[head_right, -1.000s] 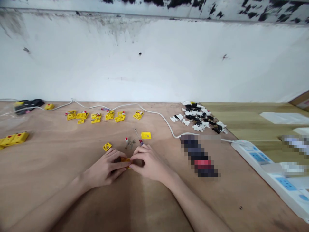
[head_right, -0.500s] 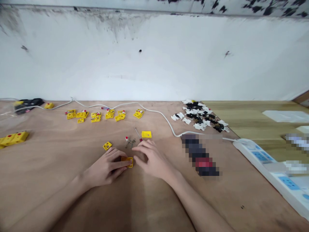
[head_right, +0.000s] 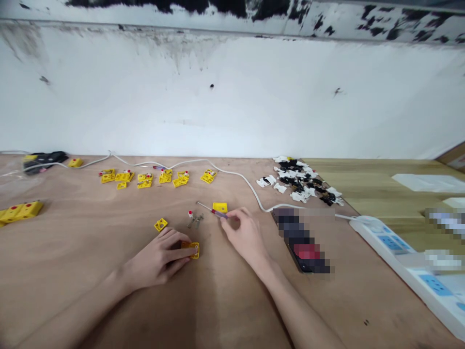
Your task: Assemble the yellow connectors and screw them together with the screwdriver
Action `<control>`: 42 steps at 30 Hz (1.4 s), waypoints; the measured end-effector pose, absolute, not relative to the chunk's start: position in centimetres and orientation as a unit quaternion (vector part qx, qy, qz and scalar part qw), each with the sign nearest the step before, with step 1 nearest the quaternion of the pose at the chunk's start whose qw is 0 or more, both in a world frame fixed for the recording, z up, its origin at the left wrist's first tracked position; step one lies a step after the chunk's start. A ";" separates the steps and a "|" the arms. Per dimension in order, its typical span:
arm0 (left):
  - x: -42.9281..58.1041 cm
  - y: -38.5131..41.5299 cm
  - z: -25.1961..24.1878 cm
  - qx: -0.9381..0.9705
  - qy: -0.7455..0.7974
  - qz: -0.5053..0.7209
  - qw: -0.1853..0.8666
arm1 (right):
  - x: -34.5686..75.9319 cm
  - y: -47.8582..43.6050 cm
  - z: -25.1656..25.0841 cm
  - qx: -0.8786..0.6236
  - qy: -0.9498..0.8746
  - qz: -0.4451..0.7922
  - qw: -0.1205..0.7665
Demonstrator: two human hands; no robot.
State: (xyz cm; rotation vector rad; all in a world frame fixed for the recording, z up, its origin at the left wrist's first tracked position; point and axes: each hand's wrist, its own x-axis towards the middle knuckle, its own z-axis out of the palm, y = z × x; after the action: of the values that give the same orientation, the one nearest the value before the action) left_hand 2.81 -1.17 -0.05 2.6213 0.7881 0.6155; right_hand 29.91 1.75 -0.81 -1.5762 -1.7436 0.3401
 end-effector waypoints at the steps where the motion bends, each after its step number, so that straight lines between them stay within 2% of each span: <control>1: 2.8 -1.2 0.0 0.922 0.275 0.217 0.167 | 29.8 1.8 -0.6 -0.612 -0.656 0.153 0.415; 6: 2.7 -1.2 0.1 0.927 0.262 0.215 0.162 | 29.0 1.9 0.1 -0.527 -0.510 0.290 0.615; 11: 2.7 -1.3 0.1 0.931 0.246 0.212 0.167 | 28.5 1.8 0.6 -0.456 -0.446 0.342 0.691; 21: 2.8 -1.3 0.1 0.929 0.250 0.213 0.168 | 29.4 2.8 -0.1 -0.482 -0.374 0.326 0.722; 42: 2.7 -1.4 -0.1 0.928 0.253 0.222 0.157 | 28.3 2.4 -0.5 -0.484 -0.380 0.389 0.686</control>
State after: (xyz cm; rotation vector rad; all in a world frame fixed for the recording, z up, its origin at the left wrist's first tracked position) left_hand 2.73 -1.41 -0.10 2.6573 0.7242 0.6361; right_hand 28.30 2.36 -0.52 -1.0833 -0.8508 0.8704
